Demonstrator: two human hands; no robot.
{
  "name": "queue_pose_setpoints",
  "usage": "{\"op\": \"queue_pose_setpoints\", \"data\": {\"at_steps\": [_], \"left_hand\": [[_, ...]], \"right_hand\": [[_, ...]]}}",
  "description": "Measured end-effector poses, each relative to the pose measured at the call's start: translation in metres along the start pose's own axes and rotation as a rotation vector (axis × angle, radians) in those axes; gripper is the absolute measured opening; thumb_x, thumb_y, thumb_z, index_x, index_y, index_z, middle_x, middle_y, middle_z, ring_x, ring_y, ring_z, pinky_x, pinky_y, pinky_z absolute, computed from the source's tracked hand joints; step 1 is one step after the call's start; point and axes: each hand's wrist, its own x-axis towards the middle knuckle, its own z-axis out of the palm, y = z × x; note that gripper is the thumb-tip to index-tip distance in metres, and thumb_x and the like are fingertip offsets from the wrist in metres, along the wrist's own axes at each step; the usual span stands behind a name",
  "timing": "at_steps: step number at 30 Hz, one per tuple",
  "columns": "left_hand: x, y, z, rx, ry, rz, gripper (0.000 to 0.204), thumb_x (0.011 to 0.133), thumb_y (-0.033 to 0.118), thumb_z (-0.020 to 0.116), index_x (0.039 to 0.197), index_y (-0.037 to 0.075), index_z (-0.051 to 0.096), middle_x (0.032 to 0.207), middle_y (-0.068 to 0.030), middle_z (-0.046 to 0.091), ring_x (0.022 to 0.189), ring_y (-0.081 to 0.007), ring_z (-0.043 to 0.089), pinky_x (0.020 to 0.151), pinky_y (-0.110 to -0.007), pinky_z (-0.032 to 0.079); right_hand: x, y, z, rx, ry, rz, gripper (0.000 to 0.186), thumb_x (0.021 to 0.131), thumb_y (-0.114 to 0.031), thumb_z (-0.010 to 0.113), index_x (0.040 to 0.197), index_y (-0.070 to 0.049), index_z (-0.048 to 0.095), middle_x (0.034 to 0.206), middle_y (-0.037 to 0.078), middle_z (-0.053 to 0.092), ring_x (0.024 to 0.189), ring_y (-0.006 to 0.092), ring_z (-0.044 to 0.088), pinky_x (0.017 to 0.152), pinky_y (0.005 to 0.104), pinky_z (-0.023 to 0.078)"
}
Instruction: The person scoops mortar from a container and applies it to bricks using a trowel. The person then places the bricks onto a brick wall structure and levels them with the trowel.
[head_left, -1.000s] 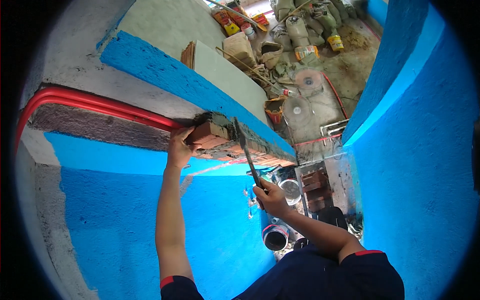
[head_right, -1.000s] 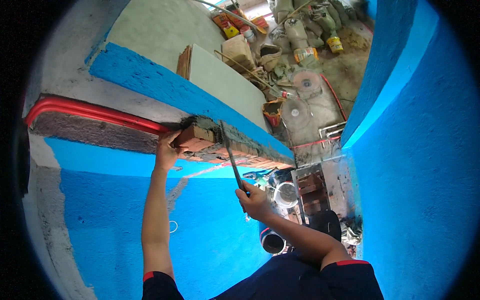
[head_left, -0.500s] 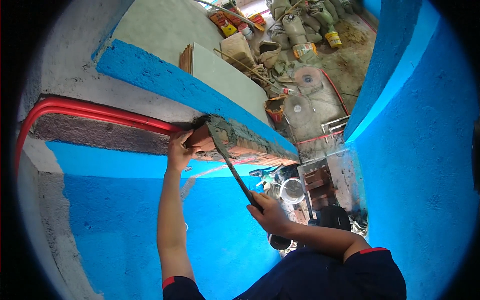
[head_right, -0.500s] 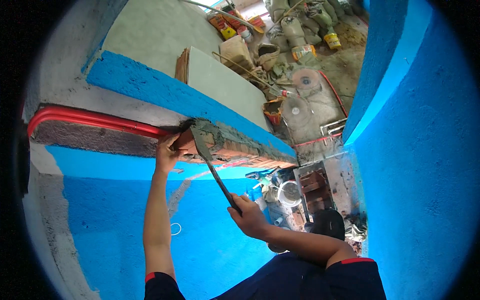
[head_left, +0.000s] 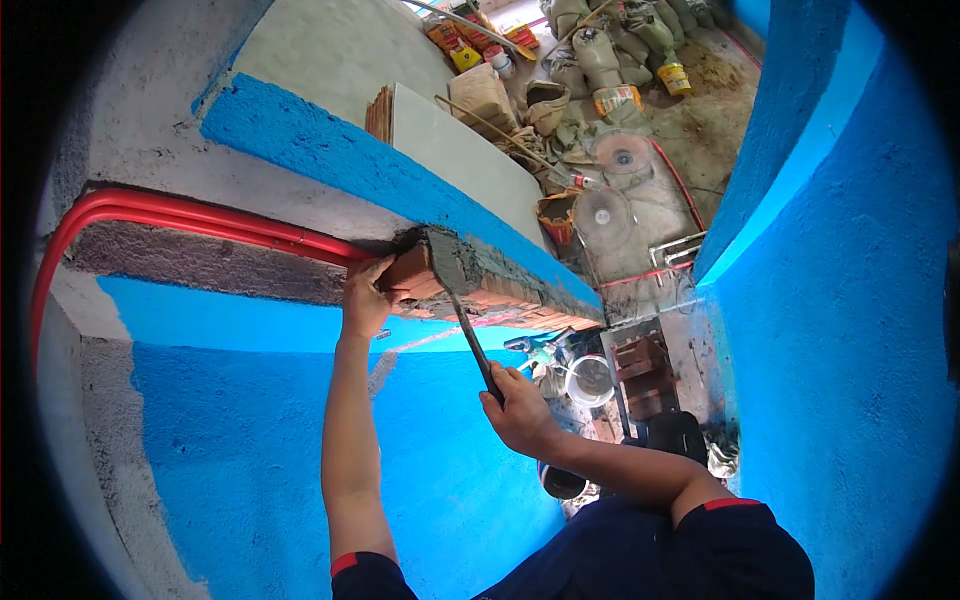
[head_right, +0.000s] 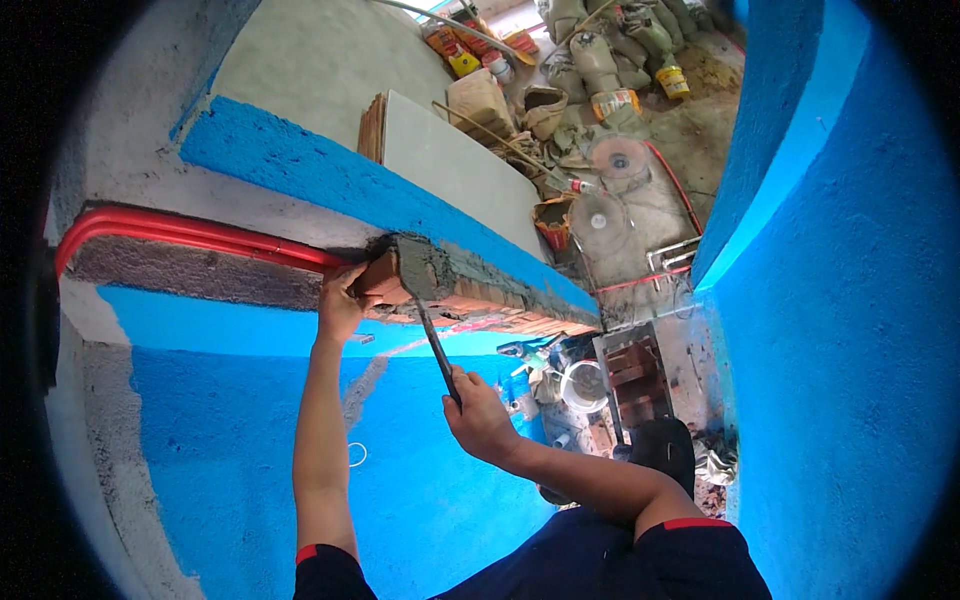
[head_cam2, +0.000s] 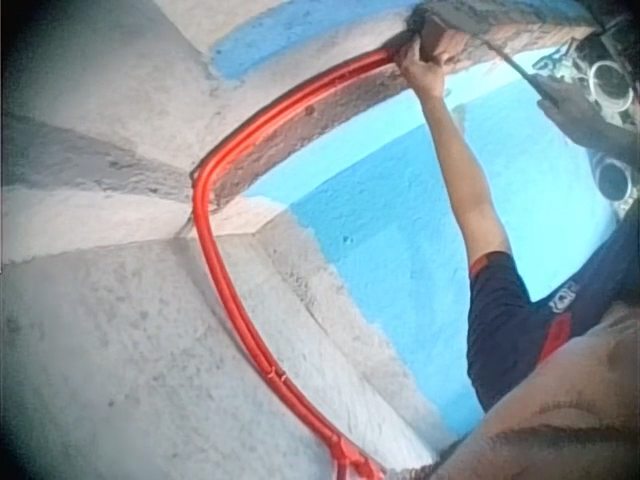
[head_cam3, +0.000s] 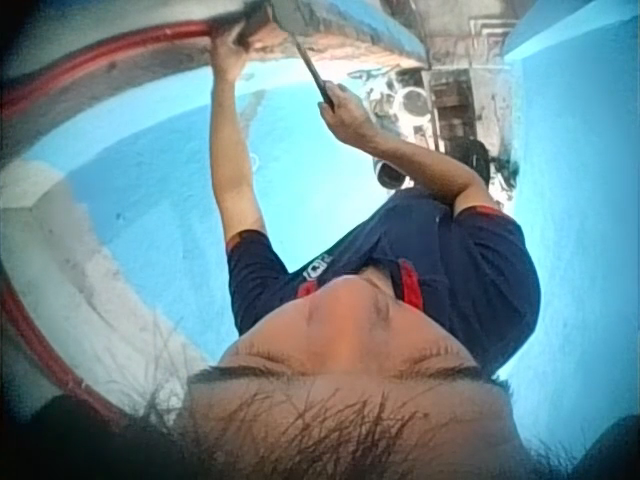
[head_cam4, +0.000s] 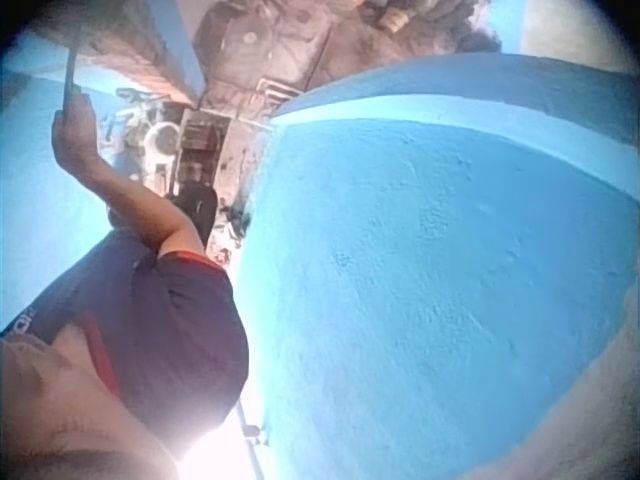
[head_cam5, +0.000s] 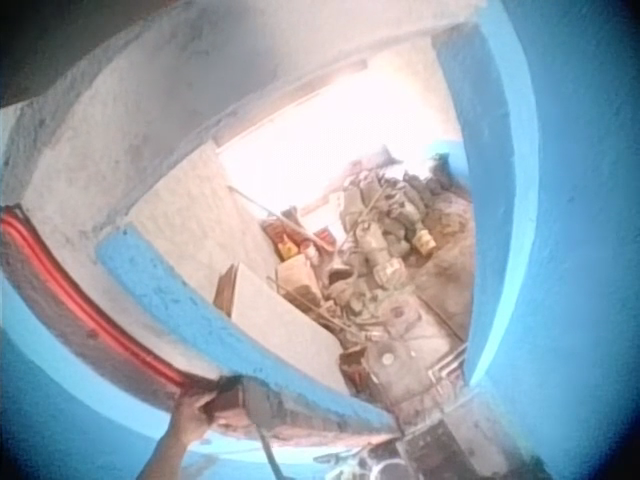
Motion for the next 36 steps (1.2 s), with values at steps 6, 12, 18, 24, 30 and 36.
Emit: {"op": "queue_pose_setpoints", "data": {"at_steps": [6,12,18,24,30,36], "left_hand": [[0.001,0.002,-0.004,-0.072,0.014,0.068,0.059,0.064,0.000,0.081,0.120,0.004,0.063,0.117,-0.0159,0.062,0.106,-0.0306,0.059,0.087,-0.038,0.051],[0.004,0.016,-0.003,0.110,0.046,0.082,0.057,0.063,0.000,0.080,0.117,0.004,0.064,0.114,-0.0158,0.063,0.102,-0.0324,0.061,0.085,-0.039,0.051],[0.003,0.022,-0.003,0.115,0.058,-0.002,0.055,0.062,0.002,0.080,0.115,0.005,0.065,0.110,-0.0150,0.066,0.103,-0.0327,0.061,0.089,-0.040,0.049],[0.006,0.030,-0.010,0.182,-0.013,-0.057,0.052,0.065,0.000,0.076,0.116,0.005,0.066,0.111,-0.0163,0.066,0.104,-0.0340,0.060,0.091,-0.040,0.049],[0.012,0.034,-0.007,0.193,-0.041,-0.057,0.054,0.064,-0.001,0.075,0.116,0.006,0.066,0.113,-0.0160,0.065,0.106,-0.0328,0.060,0.091,-0.041,0.049],[-0.002,-0.003,-0.008,0.273,0.017,0.041,0.051,0.067,0.008,0.074,0.117,0.009,0.064,0.110,-0.0139,0.066,0.100,-0.0327,0.061,0.089,-0.041,0.048]], "right_hand": [[-0.012,-0.003,-0.010,0.015,-0.051,-0.052,0.044,0.089,-0.012,0.059,0.128,0.005,0.047,0.090,0.018,0.056,0.074,0.0303,0.057,0.065,0.0396,0.046],[-0.017,0.025,-0.036,-0.009,0.006,-0.003,0.035,0.088,-0.014,0.060,0.118,0.004,0.055,0.088,0.019,0.060,0.076,0.0303,0.060,0.068,0.0391,0.047],[0.004,0.068,-0.037,-0.056,0.111,-0.072,0.022,0.088,-0.012,0.060,0.106,0.000,0.057,0.079,0.015,0.057,0.062,0.0256,0.057,0.055,0.0382,0.043],[0.020,0.056,-0.024,-0.011,0.014,-0.002,0.027,0.088,-0.016,0.057,0.110,0.000,0.056,0.080,0.016,0.056,0.072,0.0315,0.057,0.063,0.0407,0.043],[0.016,0.019,-0.012,0.015,-0.012,-0.043,0.029,0.089,-0.014,0.058,0.113,0.001,0.055,0.083,0.015,0.055,0.070,0.0269,0.056,0.061,0.0377,0.043],[-0.011,-0.014,-0.033,-0.011,-0.080,-0.119,0.032,0.088,-0.011,0.060,0.118,0.001,0.056,0.087,0.012,0.058,0.068,0.0187,0.056,0.060,0.0301,0.044]]}}
